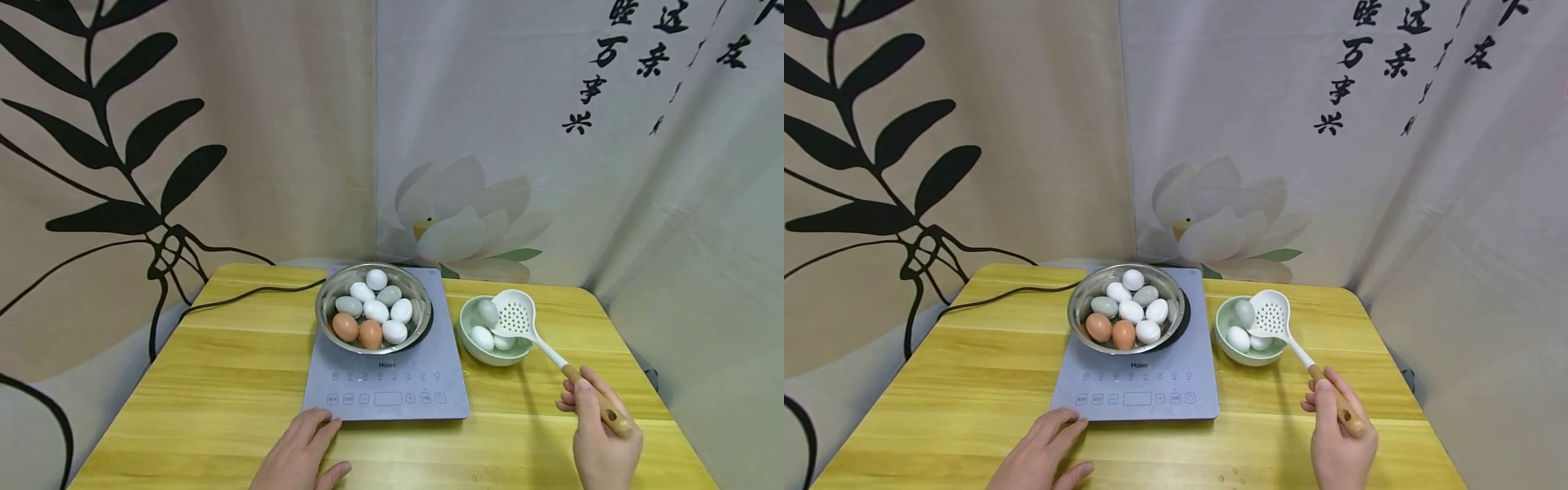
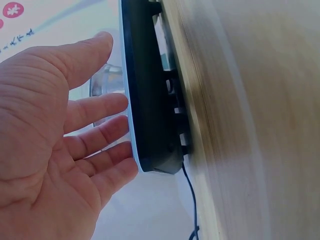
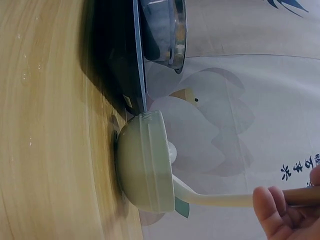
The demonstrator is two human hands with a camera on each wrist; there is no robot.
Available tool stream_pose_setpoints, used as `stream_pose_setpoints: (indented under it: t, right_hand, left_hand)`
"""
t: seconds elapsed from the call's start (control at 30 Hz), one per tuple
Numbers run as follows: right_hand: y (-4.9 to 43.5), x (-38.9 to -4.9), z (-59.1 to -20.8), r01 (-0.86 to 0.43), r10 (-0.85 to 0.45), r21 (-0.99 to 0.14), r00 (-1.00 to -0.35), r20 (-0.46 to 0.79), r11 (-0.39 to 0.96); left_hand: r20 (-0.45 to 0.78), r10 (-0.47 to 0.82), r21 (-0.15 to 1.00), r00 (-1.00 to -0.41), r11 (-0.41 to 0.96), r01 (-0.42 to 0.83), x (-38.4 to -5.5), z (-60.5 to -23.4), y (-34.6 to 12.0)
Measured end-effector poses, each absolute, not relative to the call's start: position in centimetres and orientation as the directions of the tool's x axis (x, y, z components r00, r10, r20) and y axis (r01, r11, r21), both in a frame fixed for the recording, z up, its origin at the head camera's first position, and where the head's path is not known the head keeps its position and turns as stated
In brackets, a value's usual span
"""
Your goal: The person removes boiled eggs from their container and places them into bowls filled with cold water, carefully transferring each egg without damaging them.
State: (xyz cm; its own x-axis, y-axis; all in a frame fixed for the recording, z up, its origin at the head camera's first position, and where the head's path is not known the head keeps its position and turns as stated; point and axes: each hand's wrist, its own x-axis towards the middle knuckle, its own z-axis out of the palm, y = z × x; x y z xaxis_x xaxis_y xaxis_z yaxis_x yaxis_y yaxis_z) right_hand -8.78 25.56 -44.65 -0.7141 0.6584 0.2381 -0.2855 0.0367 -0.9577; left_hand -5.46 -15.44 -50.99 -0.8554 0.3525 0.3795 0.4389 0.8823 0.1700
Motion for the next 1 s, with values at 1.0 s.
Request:
stream_pose_setpoints:
  t: [1.0]
  right_hand:
    - [24.97,-7.96,-44.51,-0.237,0.677,-0.961,-0.684,0.271,0.145]
  left_hand:
    - [0.350,0.334,0.197,-0.875,0.887,0.417,-5.38,-50.85,-15.22]
